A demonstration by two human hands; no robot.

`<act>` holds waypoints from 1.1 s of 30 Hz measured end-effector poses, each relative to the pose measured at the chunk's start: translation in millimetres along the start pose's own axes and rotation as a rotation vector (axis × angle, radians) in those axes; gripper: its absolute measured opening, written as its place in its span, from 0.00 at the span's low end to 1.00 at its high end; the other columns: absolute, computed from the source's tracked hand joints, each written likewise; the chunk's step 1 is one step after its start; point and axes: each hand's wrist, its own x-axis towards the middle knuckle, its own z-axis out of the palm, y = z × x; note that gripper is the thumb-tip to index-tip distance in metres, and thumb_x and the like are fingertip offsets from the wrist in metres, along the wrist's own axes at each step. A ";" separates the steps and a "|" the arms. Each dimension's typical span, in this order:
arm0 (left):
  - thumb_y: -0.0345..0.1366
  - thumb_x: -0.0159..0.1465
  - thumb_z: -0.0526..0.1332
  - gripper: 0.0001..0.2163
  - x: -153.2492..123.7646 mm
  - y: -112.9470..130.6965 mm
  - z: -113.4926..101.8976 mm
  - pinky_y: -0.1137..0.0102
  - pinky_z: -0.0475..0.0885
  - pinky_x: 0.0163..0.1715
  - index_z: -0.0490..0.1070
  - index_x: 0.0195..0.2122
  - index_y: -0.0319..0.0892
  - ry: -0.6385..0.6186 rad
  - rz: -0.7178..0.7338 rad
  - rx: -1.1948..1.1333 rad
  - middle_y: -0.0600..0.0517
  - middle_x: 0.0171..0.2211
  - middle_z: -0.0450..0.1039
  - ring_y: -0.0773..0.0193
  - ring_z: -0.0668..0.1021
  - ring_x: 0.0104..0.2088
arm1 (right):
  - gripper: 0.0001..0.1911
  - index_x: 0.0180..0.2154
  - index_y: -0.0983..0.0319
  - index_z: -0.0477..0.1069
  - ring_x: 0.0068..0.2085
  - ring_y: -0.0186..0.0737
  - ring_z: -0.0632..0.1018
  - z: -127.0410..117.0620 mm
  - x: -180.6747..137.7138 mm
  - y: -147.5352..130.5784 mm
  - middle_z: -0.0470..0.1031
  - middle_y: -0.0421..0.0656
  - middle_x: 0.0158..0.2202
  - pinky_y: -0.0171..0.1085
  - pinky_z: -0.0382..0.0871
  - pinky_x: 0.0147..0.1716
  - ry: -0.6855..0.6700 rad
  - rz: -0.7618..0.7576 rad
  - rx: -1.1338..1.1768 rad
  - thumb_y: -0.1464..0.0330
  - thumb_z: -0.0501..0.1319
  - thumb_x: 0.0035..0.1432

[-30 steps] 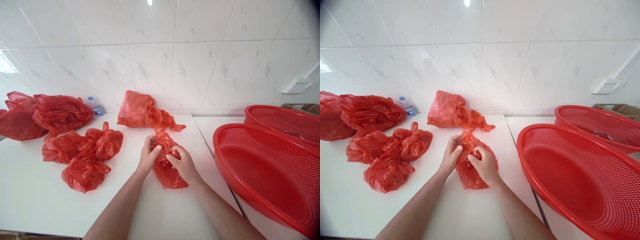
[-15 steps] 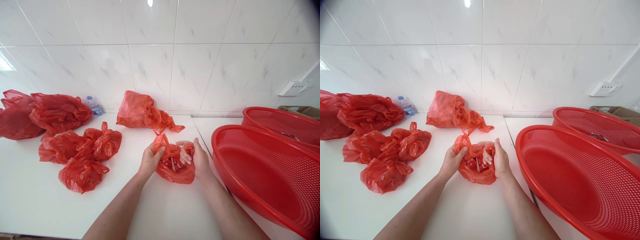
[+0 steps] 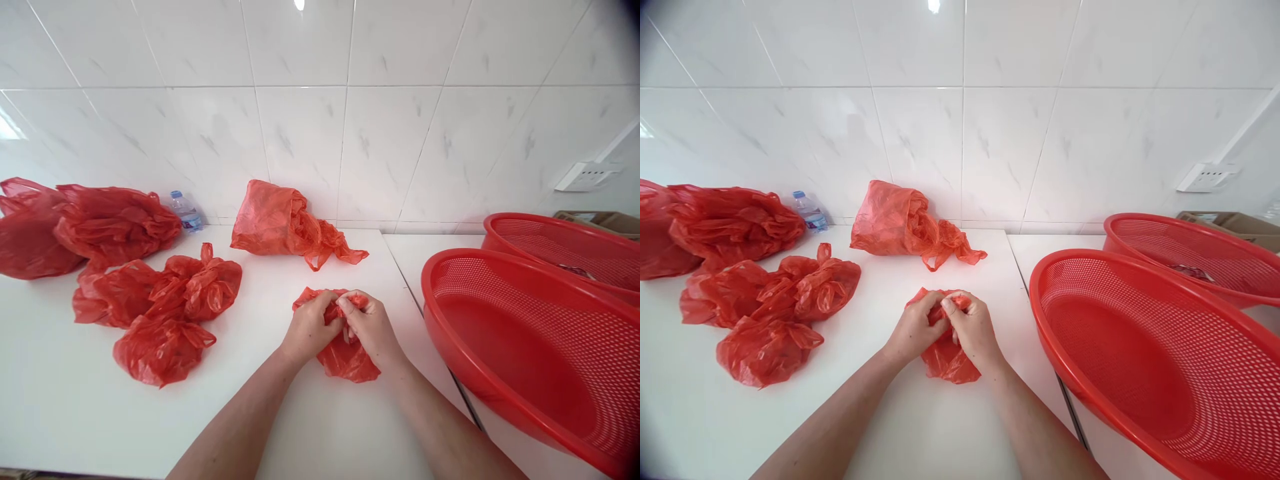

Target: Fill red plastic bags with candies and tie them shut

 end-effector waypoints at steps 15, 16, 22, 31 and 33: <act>0.30 0.62 0.56 0.08 1.1 2.8 -0.5 0.66 0.71 0.39 0.72 0.39 0.46 0.122 0.362 0.094 0.51 0.36 0.68 0.64 0.71 0.38 | 0.27 0.30 0.62 0.72 0.16 0.31 0.62 -10.8 5.7 7.5 0.54 0.34 0.12 0.33 0.61 0.19 -0.150 0.010 0.103 0.48 0.47 0.60; 0.30 0.62 0.55 0.06 1.1 2.6 0.1 0.66 0.70 0.39 0.72 0.35 0.44 0.115 0.359 0.073 0.51 0.35 0.68 0.64 0.72 0.38 | 0.27 0.35 0.62 0.73 0.16 0.31 0.62 -11.6 6.4 7.5 0.54 0.34 0.13 0.32 0.60 0.18 -0.158 0.010 0.100 0.48 0.47 0.60; 0.30 0.60 0.56 0.05 3.8 -5.2 1.7 0.67 0.69 0.42 0.67 0.28 0.43 0.109 0.108 -0.186 0.51 0.35 0.67 0.64 0.72 0.41 | 0.29 0.52 0.58 0.69 0.23 0.32 0.68 -24.5 7.2 1.9 0.69 0.39 0.23 0.35 0.66 0.27 -0.335 -0.004 0.153 0.48 0.45 0.61; 0.24 0.55 0.53 0.06 5.7 -12.7 3.6 0.73 0.65 0.31 0.63 0.25 0.43 0.122 -0.009 -0.231 0.56 0.28 0.66 0.69 0.69 0.30 | 0.16 0.47 0.54 0.73 0.42 0.39 0.73 -28.8 4.5 -5.6 0.74 0.40 0.42 0.41 0.67 0.46 -0.421 -0.046 -0.157 0.63 0.53 0.59; 0.25 0.55 0.53 0.06 5.0 -11.1 3.4 0.73 0.64 0.31 0.64 0.26 0.43 0.123 -0.017 -0.217 0.56 0.28 0.67 0.69 0.68 0.29 | 0.18 0.48 0.54 0.71 0.37 0.37 0.74 -25.8 6.3 -2.8 0.74 0.39 0.39 0.39 0.69 0.41 -0.405 -0.072 -0.192 0.68 0.57 0.54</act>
